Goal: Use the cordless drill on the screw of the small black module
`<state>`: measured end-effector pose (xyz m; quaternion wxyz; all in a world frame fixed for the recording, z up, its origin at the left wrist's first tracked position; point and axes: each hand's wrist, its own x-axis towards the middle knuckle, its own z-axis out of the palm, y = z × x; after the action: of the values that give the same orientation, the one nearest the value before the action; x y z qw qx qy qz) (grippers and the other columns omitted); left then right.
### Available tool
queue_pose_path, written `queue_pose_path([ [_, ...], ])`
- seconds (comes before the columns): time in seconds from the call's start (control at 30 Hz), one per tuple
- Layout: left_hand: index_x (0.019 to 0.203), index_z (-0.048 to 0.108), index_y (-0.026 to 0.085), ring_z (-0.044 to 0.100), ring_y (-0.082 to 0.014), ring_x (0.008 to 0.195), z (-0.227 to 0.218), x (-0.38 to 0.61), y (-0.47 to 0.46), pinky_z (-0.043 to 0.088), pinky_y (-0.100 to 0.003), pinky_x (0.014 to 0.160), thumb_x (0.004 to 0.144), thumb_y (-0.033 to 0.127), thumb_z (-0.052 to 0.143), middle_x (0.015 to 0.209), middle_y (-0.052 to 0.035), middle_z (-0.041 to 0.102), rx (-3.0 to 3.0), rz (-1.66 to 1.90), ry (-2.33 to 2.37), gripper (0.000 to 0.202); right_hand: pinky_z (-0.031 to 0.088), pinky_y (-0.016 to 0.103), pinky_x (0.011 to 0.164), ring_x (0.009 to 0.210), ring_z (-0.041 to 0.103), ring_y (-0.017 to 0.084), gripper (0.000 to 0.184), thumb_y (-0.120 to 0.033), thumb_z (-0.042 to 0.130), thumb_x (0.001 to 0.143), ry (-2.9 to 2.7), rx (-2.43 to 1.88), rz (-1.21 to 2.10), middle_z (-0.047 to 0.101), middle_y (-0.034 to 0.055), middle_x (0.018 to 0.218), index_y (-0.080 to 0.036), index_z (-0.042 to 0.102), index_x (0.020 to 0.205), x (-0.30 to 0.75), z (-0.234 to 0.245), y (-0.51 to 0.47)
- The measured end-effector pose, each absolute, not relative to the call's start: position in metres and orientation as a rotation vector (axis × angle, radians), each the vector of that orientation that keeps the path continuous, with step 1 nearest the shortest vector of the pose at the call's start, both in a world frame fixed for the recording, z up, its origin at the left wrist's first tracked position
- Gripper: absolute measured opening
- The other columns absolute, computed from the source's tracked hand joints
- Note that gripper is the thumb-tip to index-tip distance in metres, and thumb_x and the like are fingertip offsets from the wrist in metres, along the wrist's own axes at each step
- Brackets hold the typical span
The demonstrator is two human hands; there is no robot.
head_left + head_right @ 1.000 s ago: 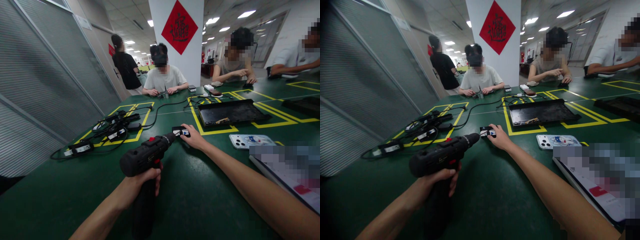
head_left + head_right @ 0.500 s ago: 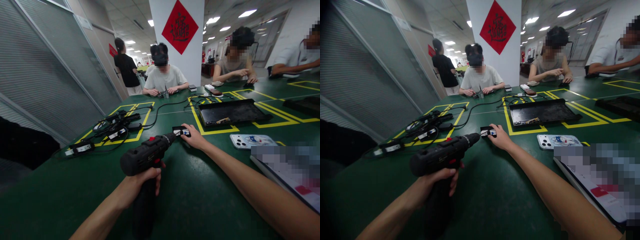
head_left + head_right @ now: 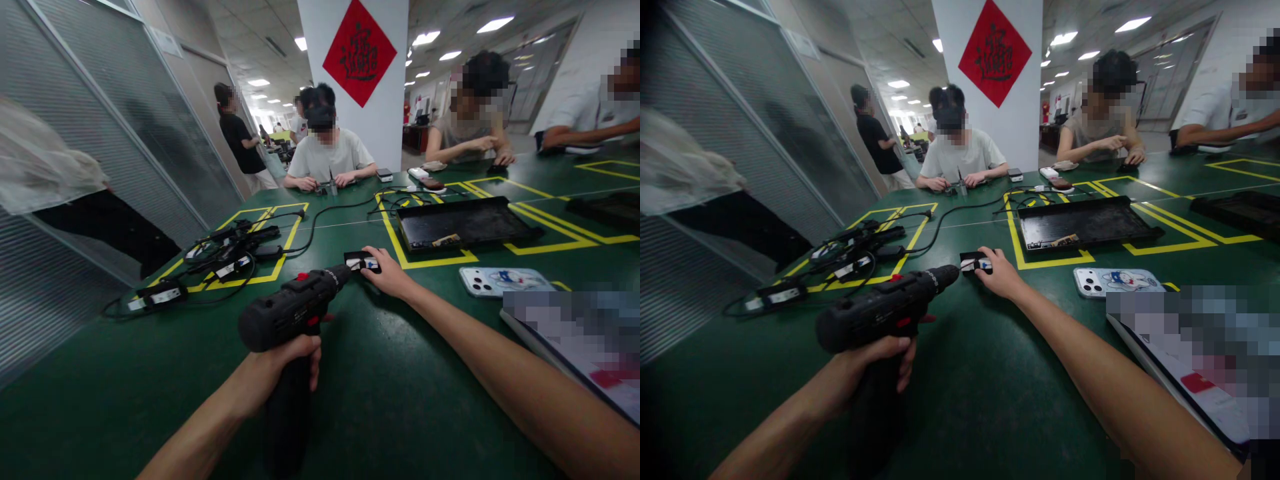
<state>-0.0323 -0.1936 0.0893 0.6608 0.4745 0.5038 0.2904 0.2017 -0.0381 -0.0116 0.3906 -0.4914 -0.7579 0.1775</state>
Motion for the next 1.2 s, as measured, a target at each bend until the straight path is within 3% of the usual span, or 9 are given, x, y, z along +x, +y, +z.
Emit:
queue_pose_path([
  [0.2, 0.093, 0.053, 0.015, 0.057, -0.0148, 0.055, 0.092, -0.032, -0.194, 0.045, -0.031, 0.057, 0.082, 0.028, 0.055, 0.066, 0.0009, 0.056, 1.082, 0.651, 1.106, 0.017, 0.042, 0.035, 0.092, 0.100, 0.054, 0.020, 0.050, -0.030, 0.057, 0.080, -1.921, -1.233, 0.454, 0.047, 0.0070, 0.113, -0.024, 0.044, 0.128, 0.202, -0.011, -0.039],
  [0.3, 0.097, 0.052, 0.015, 0.057, -0.0158, 0.054, 0.090, -0.033, -0.194, 0.045, -0.031, 0.056, 0.081, 0.028, 0.056, 0.065, 0.0009, 0.056, 1.097, 0.640, 1.103, 0.021, 0.042, 0.035, 0.093, 0.100, 0.054, 0.020, 0.050, -0.029, 0.057, 0.080, -1.918, -1.232, 0.460, 0.047, 0.0070, 0.113, -0.024, 0.044, 0.128, 0.202, -0.010, -0.039],
  [0.5, 0.126, 0.042, 0.017, 0.057, -0.0166, 0.057, 0.091, -0.034, -0.195, 0.045, -0.033, 0.060, 0.083, 0.030, 0.053, 0.069, 0.0002, 0.057, 1.085, 0.612, 1.126, 0.046, 0.042, 0.035, 0.094, 0.101, 0.054, 0.020, 0.051, -0.029, 0.057, 0.080, -1.921, -1.235, 0.467, 0.047, 0.0078, 0.114, -0.023, 0.044, 0.128, 0.202, -0.010, -0.039],
  [0.67, 0.132, 0.038, 0.017, 0.057, -0.0169, 0.056, 0.091, -0.035, -0.195, 0.044, -0.034, 0.060, 0.083, 0.031, 0.053, 0.066, 0.0006, 0.056, 1.099, 0.617, 1.117, 0.053, 0.041, 0.035, 0.095, 0.104, 0.053, 0.020, 0.050, -0.029, 0.057, 0.080, -1.921, -1.235, 0.472, 0.047, 0.0081, 0.116, -0.024, 0.044, 0.128, 0.202, -0.010, -0.039],
  [0.83, 0.127, 0.043, 0.015, 0.056, -0.0160, 0.056, 0.086, -0.037, -0.194, 0.044, -0.032, 0.059, 0.084, 0.030, 0.053, 0.068, 0.0006, 0.056, 1.105, 0.639, 1.088, 0.047, 0.041, 0.036, 0.095, 0.106, 0.053, 0.021, 0.050, -0.030, 0.056, 0.080, -1.927, -1.239, 0.467, 0.047, 0.0080, 0.118, -0.024, 0.043, 0.129, 0.202, -0.010, -0.039],
  [1.1, 0.099, 0.055, 0.015, 0.056, -0.0145, 0.057, 0.079, -0.039, -0.194, 0.043, -0.030, 0.057, 0.084, 0.029, 0.054, 0.069, 0.0005, 0.055, 1.071, 0.659, 1.066, 0.021, 0.041, 0.035, 0.095, 0.105, 0.053, 0.021, 0.050, -0.030, 0.056, 0.080, -1.936, -1.230, 0.458, 0.048, 0.0079, 0.115, -0.023, 0.043, 0.128, 0.203, -0.009, -0.041],
  [1.2, 0.097, 0.055, 0.015, 0.056, -0.0143, 0.057, 0.079, -0.039, -0.194, 0.044, -0.030, 0.058, 0.084, 0.029, 0.054, 0.069, 0.0005, 0.055, 1.072, 0.667, 1.060, 0.019, 0.042, 0.035, 0.094, 0.103, 0.054, 0.020, 0.050, -0.030, 0.056, 0.080, -1.933, -1.226, 0.460, 0.047, 0.0077, 0.115, -0.023, 0.043, 0.128, 0.203, -0.009, -0.041],
])
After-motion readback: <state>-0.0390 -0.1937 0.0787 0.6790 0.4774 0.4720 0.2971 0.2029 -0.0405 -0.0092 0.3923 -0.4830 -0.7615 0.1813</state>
